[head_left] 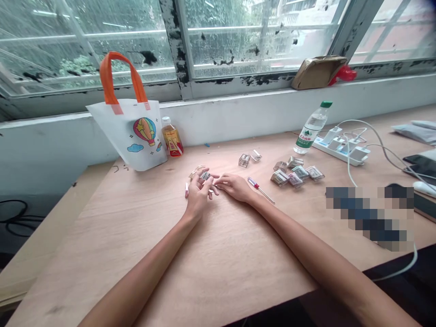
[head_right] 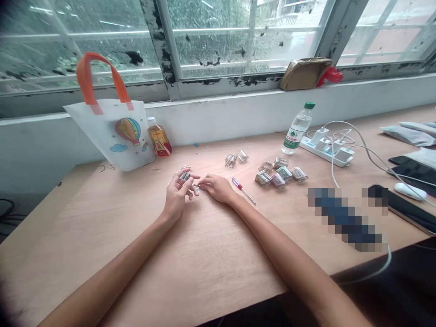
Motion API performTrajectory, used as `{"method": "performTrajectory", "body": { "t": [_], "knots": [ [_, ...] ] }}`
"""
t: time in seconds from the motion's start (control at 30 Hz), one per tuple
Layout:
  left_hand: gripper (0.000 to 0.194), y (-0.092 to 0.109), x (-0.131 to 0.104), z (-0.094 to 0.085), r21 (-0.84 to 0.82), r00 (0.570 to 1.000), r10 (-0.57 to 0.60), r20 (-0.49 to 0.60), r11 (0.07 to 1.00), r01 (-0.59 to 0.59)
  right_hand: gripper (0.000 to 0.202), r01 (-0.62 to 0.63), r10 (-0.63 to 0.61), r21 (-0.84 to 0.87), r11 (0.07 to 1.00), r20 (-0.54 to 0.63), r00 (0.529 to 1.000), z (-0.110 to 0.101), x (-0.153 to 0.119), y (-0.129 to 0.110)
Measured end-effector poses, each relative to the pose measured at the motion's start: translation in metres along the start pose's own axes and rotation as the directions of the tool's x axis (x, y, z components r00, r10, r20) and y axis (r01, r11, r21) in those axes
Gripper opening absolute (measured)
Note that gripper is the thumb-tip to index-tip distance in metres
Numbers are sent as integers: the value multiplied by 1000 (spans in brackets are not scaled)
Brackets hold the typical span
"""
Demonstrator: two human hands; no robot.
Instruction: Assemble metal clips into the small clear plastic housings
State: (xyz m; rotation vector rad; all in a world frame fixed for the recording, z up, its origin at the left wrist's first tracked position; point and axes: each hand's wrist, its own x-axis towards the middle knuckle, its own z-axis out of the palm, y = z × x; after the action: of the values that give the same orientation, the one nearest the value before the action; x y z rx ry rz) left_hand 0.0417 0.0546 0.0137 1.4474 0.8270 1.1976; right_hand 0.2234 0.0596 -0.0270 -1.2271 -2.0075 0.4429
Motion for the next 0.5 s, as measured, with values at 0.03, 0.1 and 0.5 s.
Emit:
{"method": "performTrajectory", "body": {
  "t": [0.03, 0.1, 0.5],
  "knots": [
    [47, -1, -3, 1, 22, 999, 18, -29, 1000, -17, 24, 8, -8, -5, 1000, 3, 1000, 1, 2, 1],
    [44, -2, -7, 2, 52, 995, 45, -92, 998, -40, 25, 9, -10, -10, 1000, -2, 1000, 3, 5, 2],
    [48, -3, -9, 1, 34, 987, -3, -159, 999, 8, 26, 116, -113, -223, 968, 29, 993, 8, -5, -5]
  ]
}}
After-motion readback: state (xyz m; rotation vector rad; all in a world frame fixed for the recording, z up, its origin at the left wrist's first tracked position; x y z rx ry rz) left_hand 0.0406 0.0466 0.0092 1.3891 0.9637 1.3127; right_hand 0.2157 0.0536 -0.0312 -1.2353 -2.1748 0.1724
